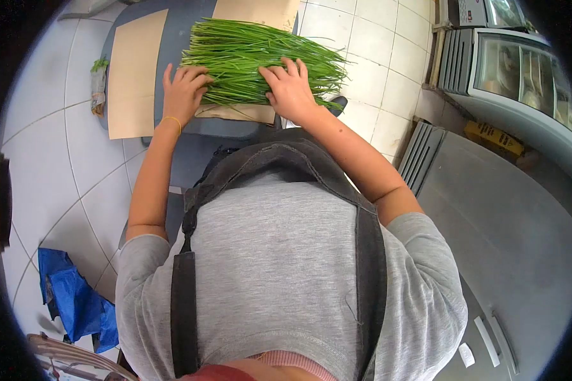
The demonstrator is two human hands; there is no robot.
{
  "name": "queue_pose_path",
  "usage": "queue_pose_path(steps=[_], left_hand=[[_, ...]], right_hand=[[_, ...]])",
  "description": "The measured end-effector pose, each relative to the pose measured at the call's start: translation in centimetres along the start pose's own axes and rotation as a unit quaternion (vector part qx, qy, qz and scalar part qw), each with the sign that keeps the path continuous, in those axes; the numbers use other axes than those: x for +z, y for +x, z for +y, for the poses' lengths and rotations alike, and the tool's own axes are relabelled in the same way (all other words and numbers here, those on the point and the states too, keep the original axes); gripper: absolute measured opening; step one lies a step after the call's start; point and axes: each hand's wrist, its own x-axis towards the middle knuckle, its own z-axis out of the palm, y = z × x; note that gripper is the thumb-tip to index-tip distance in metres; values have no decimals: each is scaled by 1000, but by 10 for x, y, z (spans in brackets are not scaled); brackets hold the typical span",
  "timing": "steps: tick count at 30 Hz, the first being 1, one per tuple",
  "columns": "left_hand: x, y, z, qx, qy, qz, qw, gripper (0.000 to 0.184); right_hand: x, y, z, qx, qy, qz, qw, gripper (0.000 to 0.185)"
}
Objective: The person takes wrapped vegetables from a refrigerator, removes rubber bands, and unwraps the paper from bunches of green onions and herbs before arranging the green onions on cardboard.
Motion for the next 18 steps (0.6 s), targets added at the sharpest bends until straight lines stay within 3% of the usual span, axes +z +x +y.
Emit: queue_pose_path(steps=[7,10,13,18], left_hand=[[-5,16,-6,9,-44,37,998,25],[7,37,-9,33,17,0,999,31],[11,62,-16,-10,62,-66,996,36],[3,93,-8,-1,32,-26,999,39]], right_hand=[[10,-21,-15,18,26,12,999,69],[6,-20,-16,34,27,42,998,71],[0,-22,-14,54,25,50,997,72],[-9,-34,7,105,11,78,991,71]])
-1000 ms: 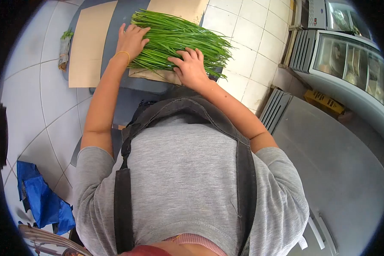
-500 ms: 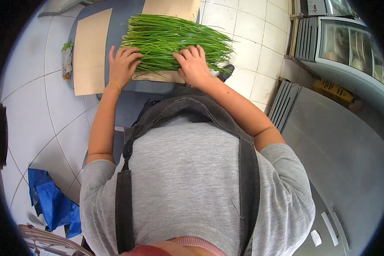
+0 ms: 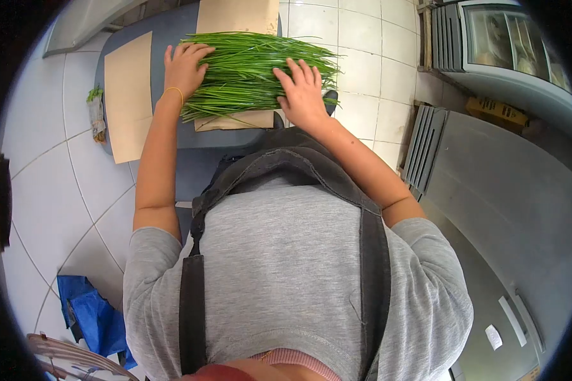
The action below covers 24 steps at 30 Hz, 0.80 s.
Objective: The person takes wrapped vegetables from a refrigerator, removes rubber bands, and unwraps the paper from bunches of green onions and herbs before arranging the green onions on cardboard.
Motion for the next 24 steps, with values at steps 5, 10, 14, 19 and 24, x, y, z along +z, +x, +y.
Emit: queue_pose_path(steps=[5,10,14,19,24], left_hand=[[10,17,15,25,-20,-211,977,33],[-8,21,17,37,-83,-160,983,33],[13,22,36,75,-64,-148,984,46],[7,12,41,124,-52,-184,974,41],[-3,-8,36,142,-69,-182,971,48]], right_hand=[[-4,-15,50,88,-46,23,995,58],[-18,-34,97,165,-50,55,984,48],[-18,-28,102,167,-28,64,983,45],[-13,17,41,-5,26,44,999,47],[14,36,15,-100,6,9,995,42]])
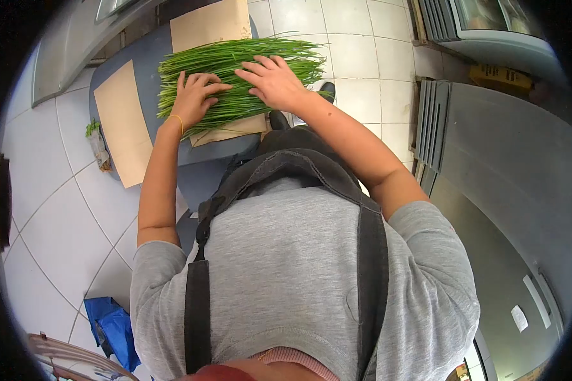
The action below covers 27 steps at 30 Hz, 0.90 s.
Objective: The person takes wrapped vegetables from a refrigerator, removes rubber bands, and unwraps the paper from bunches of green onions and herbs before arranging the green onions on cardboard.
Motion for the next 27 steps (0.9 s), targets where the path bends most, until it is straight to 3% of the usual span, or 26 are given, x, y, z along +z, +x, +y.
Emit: queue_pose_path(steps=[2,6,10,13,16,17,18,21,24,27], left_hand=[[0,-7,-3,4,-11,35,999,50],[-3,-19,-21,-57,-10,154,986,57],[-3,-33,-22,-122,43,77,989,58],[7,-44,-15,-109,46,79,990,47],[12,-52,-9,-116,29,122,985,42],[14,-53,-8,-116,34,140,983,45],[16,-54,-8,-116,38,158,980,47],[16,-45,-17,-132,26,150,980,56],[-1,-33,-28,-145,28,58,987,68],[-14,-16,-36,-138,46,-29,989,67]], right_hand=[[5,-4,8,58,15,-73,995,40],[-9,-18,18,52,-8,-65,996,36],[-25,-11,11,64,26,-173,982,36],[-18,4,13,91,20,-98,991,41],[-6,24,11,48,38,-27,998,55],[-4,30,7,32,35,-62,997,68],[2,34,4,25,22,-90,995,70],[16,42,-4,27,-15,-147,989,73],[16,55,-5,93,-11,-214,972,66],[14,62,-3,92,-18,-219,971,57]])
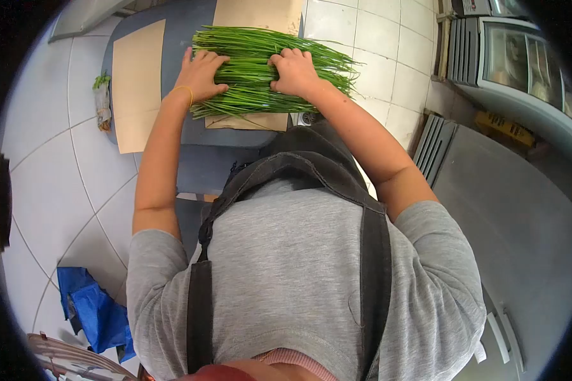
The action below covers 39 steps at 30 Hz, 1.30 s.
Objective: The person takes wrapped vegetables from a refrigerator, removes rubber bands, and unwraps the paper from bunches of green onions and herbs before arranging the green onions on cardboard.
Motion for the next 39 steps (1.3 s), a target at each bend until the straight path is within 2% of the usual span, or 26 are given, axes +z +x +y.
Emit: queue_pose_path(steps=[1,2,4,8,11,18,21,22,25,26,29,31,34,36,39], left_hand=[[-5,4,1,2,10,-35,999,66],[-5,5,1,9,1,-6,1000,64],[-9,7,0,20,-12,-28,999,65],[1,11,-6,20,-50,-14,998,67],[-6,16,-5,13,-21,-66,997,67],[-17,29,-10,9,-91,-95,991,61],[-17,45,-19,-24,-112,-56,992,59],[-10,54,-24,-34,-116,-33,992,59],[-27,62,-24,-34,-91,-4,995,59],[-28,64,-26,-44,-100,0,994,59],[-33,68,-25,-67,-121,-28,990,57],[-17,73,-37,-55,-145,-52,987,55],[-9,61,-43,-24,-70,110,991,46],[-16,53,-41,-42,-94,112,988,40],[-16,35,-28,-33,-107,75,991,35]], right_hand=[[-2,3,1,-5,-8,3,1000,56],[-4,5,0,-20,-12,0,1000,55],[-8,4,-2,-49,-17,-9,999,53],[-6,8,-10,-1,-3,-21,1000,52],[-9,15,-8,-18,-10,-61,998,55],[-17,22,9,-25,124,-62,990,51],[-16,26,17,-19,154,18,988,47],[-21,31,21,11,171,-5,985,47],[-12,45,39,-38,153,128,979,33],[-15,49,42,-31,164,129,978,29],[-44,55,36,97,209,-46,972,28],[-27,58,49,25,203,46,978,24],[-28,56,44,-75,126,171,974,24],[-27,53,34,-147,93,245,954,25],[-21,41,19,-208,50,187,959,28]])
